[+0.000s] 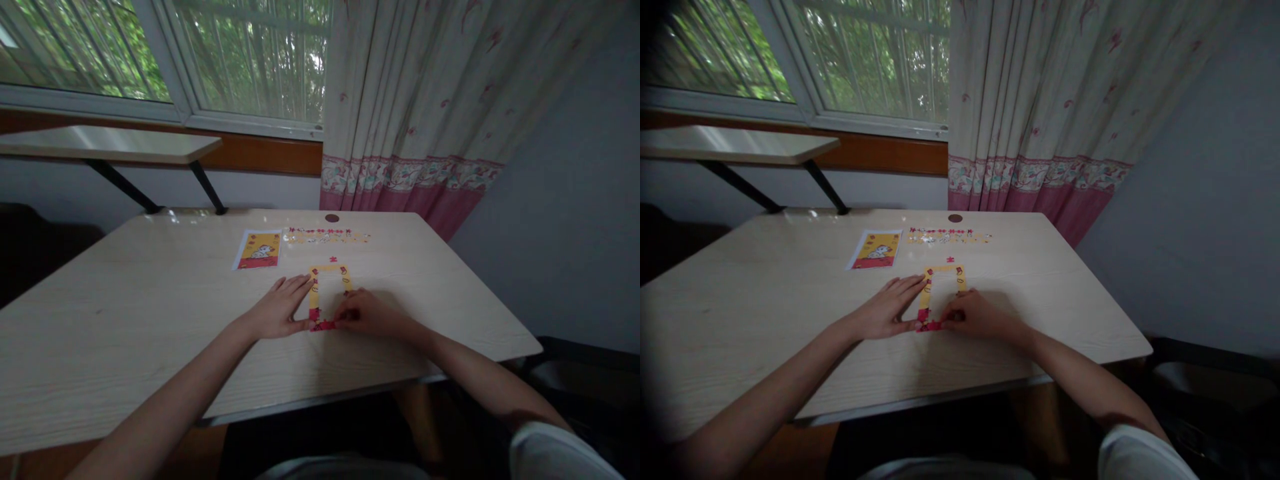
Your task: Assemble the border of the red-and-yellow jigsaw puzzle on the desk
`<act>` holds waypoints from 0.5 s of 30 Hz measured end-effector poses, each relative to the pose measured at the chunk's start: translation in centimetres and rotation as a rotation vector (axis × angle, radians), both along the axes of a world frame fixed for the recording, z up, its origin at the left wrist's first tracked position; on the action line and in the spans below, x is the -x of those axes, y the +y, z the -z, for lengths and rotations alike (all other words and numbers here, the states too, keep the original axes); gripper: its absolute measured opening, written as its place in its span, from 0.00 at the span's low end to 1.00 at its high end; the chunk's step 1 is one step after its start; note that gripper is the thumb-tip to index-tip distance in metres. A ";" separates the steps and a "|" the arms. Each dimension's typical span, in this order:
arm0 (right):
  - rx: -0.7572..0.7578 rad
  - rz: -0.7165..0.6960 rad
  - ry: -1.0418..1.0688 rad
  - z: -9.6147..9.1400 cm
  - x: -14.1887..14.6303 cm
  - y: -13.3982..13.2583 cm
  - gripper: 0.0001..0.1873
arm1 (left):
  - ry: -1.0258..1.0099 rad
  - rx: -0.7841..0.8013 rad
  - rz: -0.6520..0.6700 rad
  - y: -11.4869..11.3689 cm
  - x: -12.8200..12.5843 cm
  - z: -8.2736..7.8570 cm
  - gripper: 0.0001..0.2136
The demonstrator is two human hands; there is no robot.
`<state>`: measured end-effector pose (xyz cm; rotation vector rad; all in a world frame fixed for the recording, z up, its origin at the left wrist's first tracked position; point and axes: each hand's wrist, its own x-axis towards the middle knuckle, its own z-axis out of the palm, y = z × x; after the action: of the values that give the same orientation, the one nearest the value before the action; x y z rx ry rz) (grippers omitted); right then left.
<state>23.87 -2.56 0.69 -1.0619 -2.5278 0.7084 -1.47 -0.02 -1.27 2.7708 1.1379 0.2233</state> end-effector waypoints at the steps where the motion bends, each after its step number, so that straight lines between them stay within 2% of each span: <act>1: 0.000 -0.003 -0.001 0.0 0.0 0.0 0.05 | 0.000 0.000 0.001 0.0 0.0 0.0 0.38; 15: -0.117 -0.088 -0.022 0.3 0.2 -0.1 0.06 | -0.005 0.028 0.007 -0.1 -0.1 -0.4 0.38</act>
<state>23.63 -2.63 0.41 -0.9293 -2.6131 0.5660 -1.38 -0.14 -0.83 2.7483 1.1207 0.2115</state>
